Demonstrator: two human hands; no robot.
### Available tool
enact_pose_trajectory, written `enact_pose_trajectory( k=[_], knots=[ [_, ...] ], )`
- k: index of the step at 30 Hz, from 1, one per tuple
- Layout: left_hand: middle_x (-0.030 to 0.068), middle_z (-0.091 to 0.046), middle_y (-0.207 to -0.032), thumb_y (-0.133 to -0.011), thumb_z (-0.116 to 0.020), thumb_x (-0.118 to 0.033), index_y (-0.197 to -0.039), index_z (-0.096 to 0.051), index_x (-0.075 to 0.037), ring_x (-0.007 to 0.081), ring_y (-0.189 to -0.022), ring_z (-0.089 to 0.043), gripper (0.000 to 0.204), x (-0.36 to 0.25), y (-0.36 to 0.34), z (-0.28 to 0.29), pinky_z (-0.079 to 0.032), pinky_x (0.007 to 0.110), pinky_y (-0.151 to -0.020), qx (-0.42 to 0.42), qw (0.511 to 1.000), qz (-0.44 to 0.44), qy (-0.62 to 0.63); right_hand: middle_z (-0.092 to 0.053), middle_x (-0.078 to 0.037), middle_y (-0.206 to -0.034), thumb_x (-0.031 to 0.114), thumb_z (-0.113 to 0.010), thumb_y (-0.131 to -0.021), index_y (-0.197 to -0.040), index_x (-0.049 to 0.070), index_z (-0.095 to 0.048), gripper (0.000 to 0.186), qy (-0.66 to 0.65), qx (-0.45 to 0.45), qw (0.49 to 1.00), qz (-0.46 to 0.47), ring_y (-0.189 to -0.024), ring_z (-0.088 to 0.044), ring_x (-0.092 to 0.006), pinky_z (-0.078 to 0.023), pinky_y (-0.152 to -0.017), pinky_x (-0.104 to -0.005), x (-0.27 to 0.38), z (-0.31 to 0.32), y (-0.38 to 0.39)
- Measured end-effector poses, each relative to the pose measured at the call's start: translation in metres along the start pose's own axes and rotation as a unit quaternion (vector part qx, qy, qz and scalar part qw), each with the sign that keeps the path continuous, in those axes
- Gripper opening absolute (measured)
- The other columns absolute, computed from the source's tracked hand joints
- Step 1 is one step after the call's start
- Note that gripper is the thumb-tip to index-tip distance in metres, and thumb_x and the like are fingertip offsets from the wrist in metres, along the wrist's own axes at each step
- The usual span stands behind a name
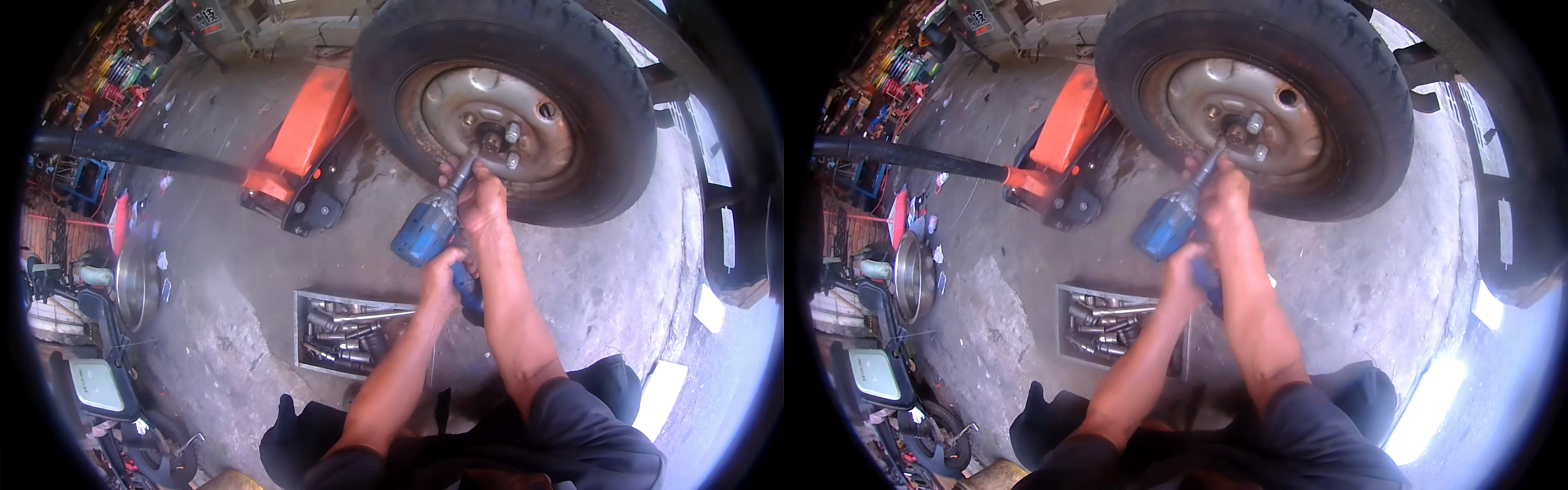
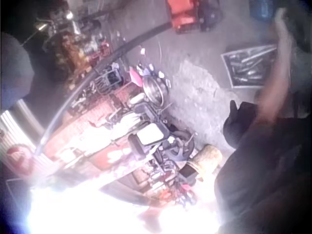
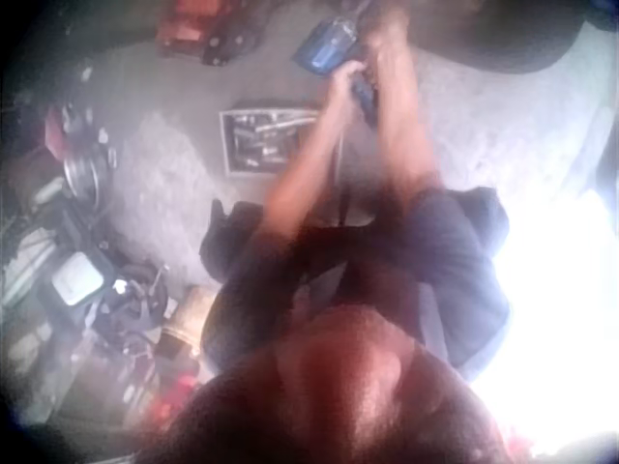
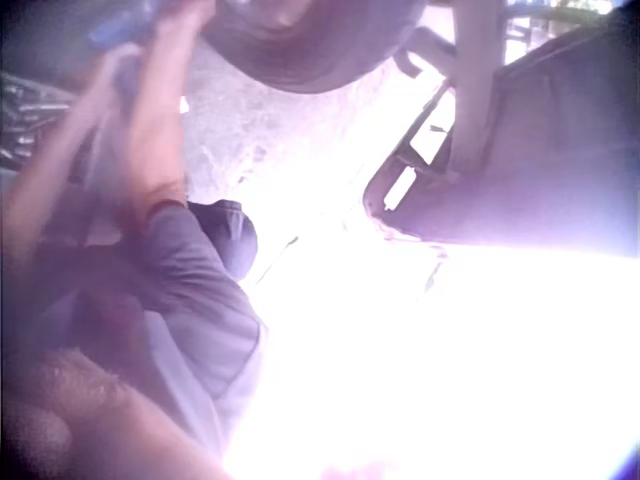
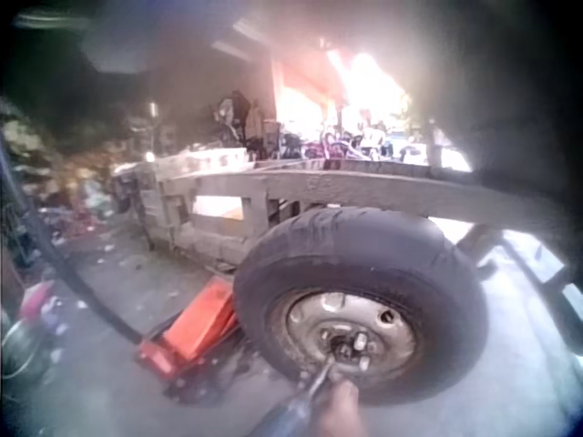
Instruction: The person removes a tire from a vehicle hub using an impact wrench, then uses a hammer and a screwdriver to work on the hub assembly.
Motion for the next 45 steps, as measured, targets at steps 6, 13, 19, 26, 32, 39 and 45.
enact_pose_trajectory(
  k=[6, 13, 19, 26, 32, 39, 45],
  knots=[
    [0.0075, -0.054, -0.068, -0.074, -0.057, -0.006, -0.084, -0.056, -0.001, 0.019, -0.06, -0.052, 0.012, 0.015, -0.019, -0.01, -0.043, 0.032, -0.059, 0.081, 0.993, -0.039, 0.074, -0.058, -0.017, -0.101, 0.02, -0.035, -0.098, -0.108, -0.002, -0.048, 0.028, 0.071, 0.002, 0.997, -0.011, -0.09, -0.058, -0.0283, -0.047, -0.076, -0.0416, 0.006, 0.006, -0.013],
    [0.0063, -0.054, -0.069, -0.074, -0.055, -0.002, -0.085, -0.055, -0.002, 0.0175, -0.059, -0.051, 0.01, 0.027, -0.043, -0.021, -0.042, 0.03, -0.058, 0.086, 0.99, -0.088, 0.07, -0.058, -0.017, -0.098, 0.023, -0.035, -0.098, -0.104, 0.002, -0.046, 0.025, 0.112, 0.018, 0.994, -0.006, -0.086, -0.059, -0.0293, -0.05, -0.074, -0.0421, 0.015, 0.014, -0.029],
    [0.0057, -0.054, -0.068, -0.072, -0.056, 0.0, -0.09, -0.054, -0.002, 0.0163, -0.056, -0.051, 0.018, 0.025, -0.054, 0.005, -0.042, 0.028, -0.056, 0.071, 0.993, -0.097, -0.009, -0.06, -0.02, -0.107, 0.028, -0.046, -0.094, -0.118, -0.002, -0.049, 0.038, 0.232, -0.02, 0.972, -0.011, -0.089, -0.061, -0.0284, -0.048, -0.081, -0.0423, 0.024, 0.053, -0.02],
    [0.0062, -0.054, -0.068, -0.073, -0.057, -0.002, -0.098, -0.052, 0.001, 0.0158, -0.056, -0.052, 0.026, 0.016, -0.05, -0.003, -0.043, 0.028, -0.054, 0.048, 0.986, -0.132, -0.085, -0.061, -0.016, -0.106, 0.013, -0.055, -0.078, -0.108, 0.01, -0.063, 0.032, 0.7, -0.258, 0.662, 0.076, -0.099, -0.055, -0.0369, -0.044, -0.087, -0.0419, 0.028, 0.243, 0.006],
    [0.008, -0.053, -0.066, -0.072, -0.058, -0.003, -0.098, -0.053, 0.001, 0.0179, -0.056, -0.053, 0.027, 0.012, -0.039, 0.005, -0.044, 0.03, -0.055, 0.054, 0.996, -0.072, -0.022, -0.046, -0.019, -0.118, 0.014, -0.065, -0.073, -0.117, 0.02, -0.057, 0.045, 0.801, -0.205, 0.54, 0.158, -0.111, -0.044, -0.0373, -0.043, -0.089, -0.0444, 0.001, 0.26, 0.016],
    [0.0078, -0.052, -0.065, -0.071, -0.059, -0.012, -0.093, -0.056, -0.003, 0.021, -0.058, -0.052, 0.024, -0.016, 0.005, 0.057, -0.044, 0.036, -0.056, -0.046, 0.998, 0.035, 0.017, -0.051, -0.019, -0.102, 0.005, -0.06, -0.071, -0.104, 0.009, -0.061, 0.033, 0.798, -0.13, 0.541, 0.23, -0.099, -0.049, -0.0384, -0.044, -0.085, -0.0435, -0.035, 0.225, 0.033],
    [0.0069, -0.052, -0.065, -0.069, -0.06, -0.007, -0.091, -0.055, -0.007, 0.0208, -0.052, -0.052, 0.023, -0.046, 0.046, 0.096, -0.043, 0.037, -0.048, -0.166, 0.98, 0.031, -0.101, -0.057, -0.016, -0.089, 0.004, -0.057, -0.075, -0.094, 0.002, -0.061, 0.019, 0.728, -0.156, 0.598, 0.296, -0.078, -0.057, -0.0331, -0.047, -0.07, -0.0407, -0.063, 0.207, 0.015]
  ],
)
Point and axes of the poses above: each hand's wrist, its own y-axis away from the middle knuckle, its own z-axis out of the back of the hand, x = y × z, the point moved 2 cm from there along -y, towards the middle knuckle
